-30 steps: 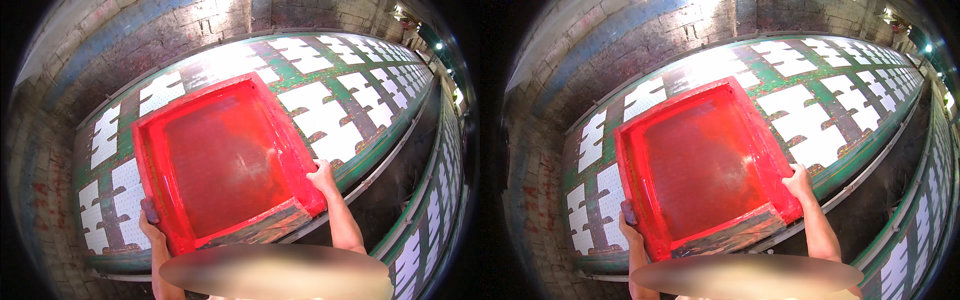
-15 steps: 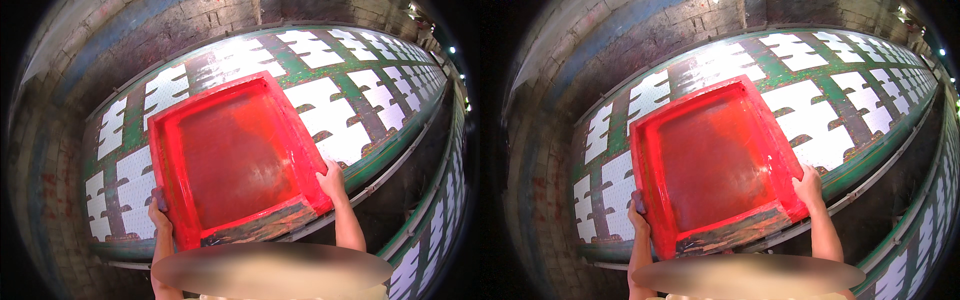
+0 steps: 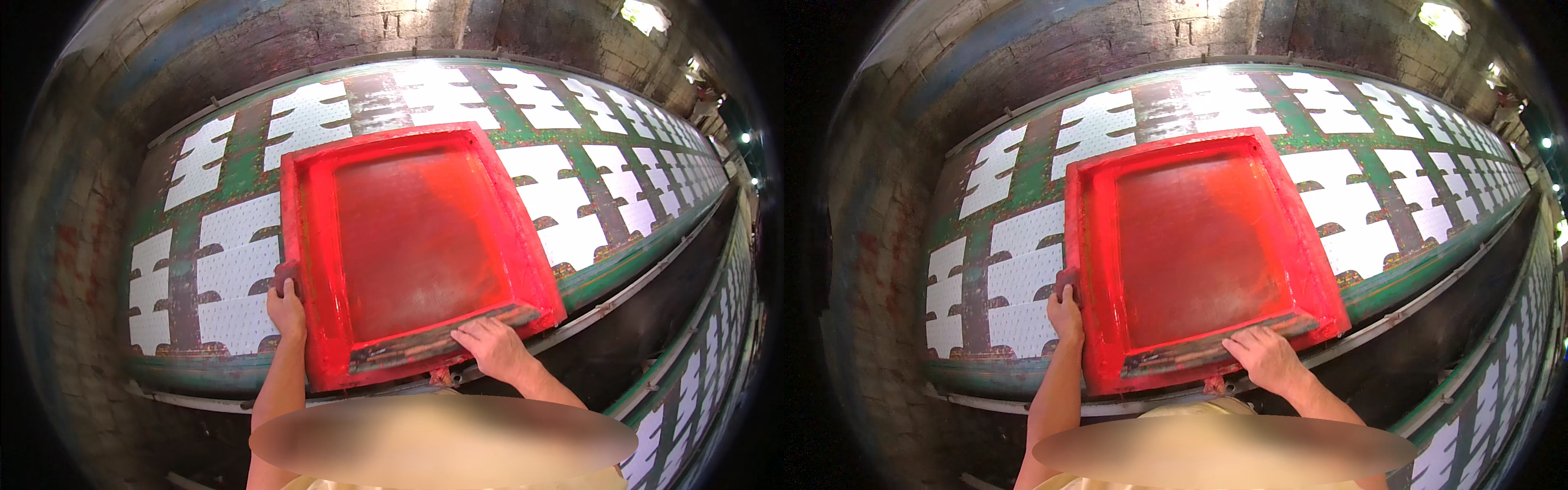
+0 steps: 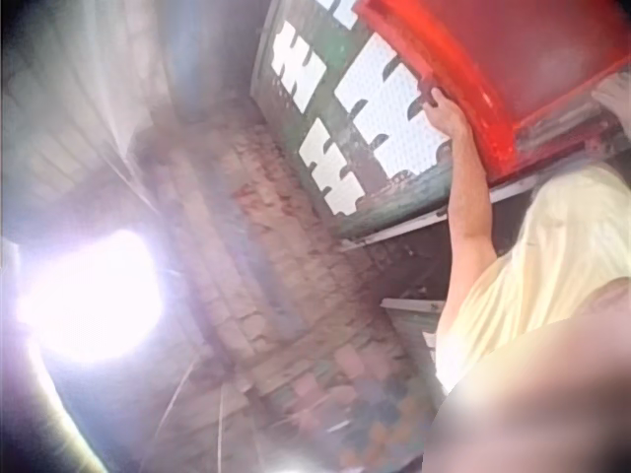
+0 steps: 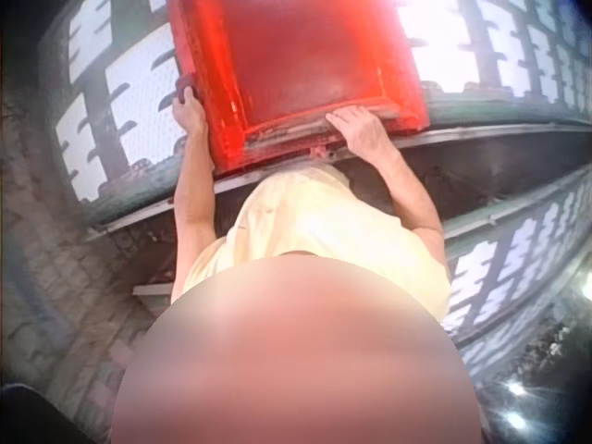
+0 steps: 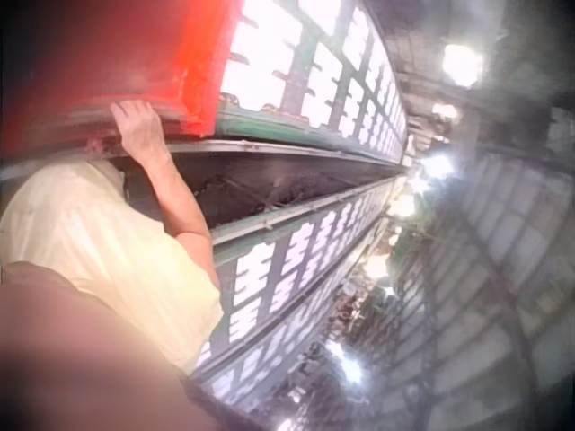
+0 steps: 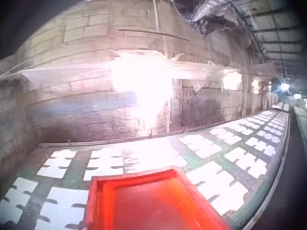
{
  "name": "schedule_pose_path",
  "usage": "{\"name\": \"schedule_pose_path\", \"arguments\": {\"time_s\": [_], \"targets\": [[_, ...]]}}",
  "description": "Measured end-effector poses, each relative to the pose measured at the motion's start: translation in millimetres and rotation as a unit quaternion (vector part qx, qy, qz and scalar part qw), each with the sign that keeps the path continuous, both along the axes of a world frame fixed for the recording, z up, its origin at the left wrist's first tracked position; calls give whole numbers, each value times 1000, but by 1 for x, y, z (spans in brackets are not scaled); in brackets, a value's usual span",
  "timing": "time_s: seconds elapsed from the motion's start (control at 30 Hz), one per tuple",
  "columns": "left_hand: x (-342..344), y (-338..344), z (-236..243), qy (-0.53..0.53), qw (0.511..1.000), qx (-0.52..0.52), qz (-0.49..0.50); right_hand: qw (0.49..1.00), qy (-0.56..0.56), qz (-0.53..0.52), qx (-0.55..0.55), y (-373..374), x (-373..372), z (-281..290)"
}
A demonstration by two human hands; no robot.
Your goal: The person uses a red screen-printing frame and a squeegee to apply red ink onto white paper shapes arranged on a green conveyor belt. The person repeatedly pulls the squeegee across the frame and repositions the frame to cover new sections of the belt.
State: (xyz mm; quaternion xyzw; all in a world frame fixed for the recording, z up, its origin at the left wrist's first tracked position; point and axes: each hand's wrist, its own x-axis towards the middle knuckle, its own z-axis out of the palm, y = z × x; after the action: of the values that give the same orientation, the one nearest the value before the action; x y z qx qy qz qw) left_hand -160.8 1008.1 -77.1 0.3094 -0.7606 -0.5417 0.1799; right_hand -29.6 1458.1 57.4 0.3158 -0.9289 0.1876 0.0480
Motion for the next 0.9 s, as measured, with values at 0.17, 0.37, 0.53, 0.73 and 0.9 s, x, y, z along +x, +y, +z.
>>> {"name": "schedule_pose_path", "arguments": {"time_s": [0.17, 0.37, 0.53, 0.73, 0.9], "targets": [[2, 6, 12, -17, 998, -58, -25, 992, -54, 3, 116, -48, -20, 3], [4, 17, 18, 20, 990, -137, -18, 974, -148, -34, 170, -57, -31, 17], [2, 15, 14, 53, 993, -101, -42, 980, -109, -61, 156, -61, 7, 10], [4, 16, 18, 48, 995, -78, -46, 996, 43, -43, 65, -62, 18, -23], [5, 16, 20, 57, 995, -65, -51, 994, 80, -36, 58, -64, -27, -43]]}}
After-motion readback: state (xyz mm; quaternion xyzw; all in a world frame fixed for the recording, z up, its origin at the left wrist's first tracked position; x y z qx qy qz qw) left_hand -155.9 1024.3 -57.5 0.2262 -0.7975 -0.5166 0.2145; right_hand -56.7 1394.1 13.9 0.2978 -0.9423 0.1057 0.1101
